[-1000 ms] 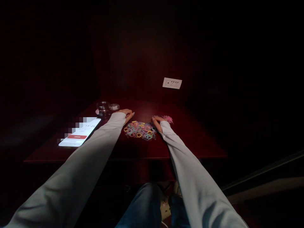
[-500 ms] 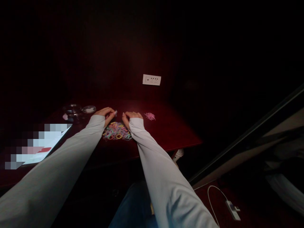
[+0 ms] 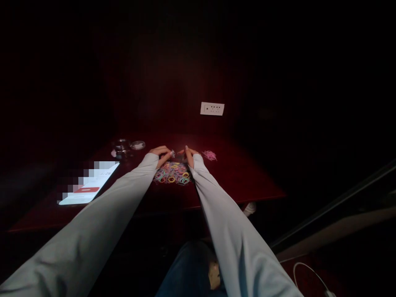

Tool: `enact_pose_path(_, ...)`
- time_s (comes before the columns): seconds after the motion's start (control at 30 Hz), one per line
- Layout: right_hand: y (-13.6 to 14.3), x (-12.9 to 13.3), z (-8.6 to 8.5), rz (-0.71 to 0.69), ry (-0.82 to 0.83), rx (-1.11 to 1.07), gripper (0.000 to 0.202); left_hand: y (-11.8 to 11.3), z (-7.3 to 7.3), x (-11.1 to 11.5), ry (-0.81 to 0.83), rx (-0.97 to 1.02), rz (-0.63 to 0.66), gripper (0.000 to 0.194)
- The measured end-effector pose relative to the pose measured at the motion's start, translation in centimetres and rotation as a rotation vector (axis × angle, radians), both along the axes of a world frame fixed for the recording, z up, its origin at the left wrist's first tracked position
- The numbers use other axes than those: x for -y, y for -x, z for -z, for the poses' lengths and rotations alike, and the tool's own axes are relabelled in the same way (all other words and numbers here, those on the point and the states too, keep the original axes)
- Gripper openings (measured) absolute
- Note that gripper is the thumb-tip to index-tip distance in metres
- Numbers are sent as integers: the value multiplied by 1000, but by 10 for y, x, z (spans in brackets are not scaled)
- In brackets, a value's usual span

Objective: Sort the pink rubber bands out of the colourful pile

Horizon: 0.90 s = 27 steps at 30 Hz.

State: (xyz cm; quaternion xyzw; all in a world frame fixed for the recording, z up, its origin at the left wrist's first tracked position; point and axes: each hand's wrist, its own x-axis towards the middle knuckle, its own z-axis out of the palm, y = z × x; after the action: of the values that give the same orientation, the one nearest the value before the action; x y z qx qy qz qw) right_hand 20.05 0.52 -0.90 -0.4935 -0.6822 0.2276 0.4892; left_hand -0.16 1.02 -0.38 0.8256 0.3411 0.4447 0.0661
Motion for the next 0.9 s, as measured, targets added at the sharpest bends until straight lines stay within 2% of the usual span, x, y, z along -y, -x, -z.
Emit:
enact_pose_path(0.1,0,-2,2,-26,28,-35,66,1,1,-5,3,15,4,35)
enact_pose_path(0.3,3,3,7,-71,-134,130,44,4,8,-18,34,-3,31,38)
enact_pose_path(0.57,3,0,8,-95,-190,188,31,5,11,-20,78,-47,46,41)
enact_pose_path(0.77,2,8,-1,-77,-180,222,24,2,9,-13,107,-51,30,44)
enact_pose_path(0.9,3,10,-4,-72,-179,241,28,-2,7,-2,106,-16,-8,42)
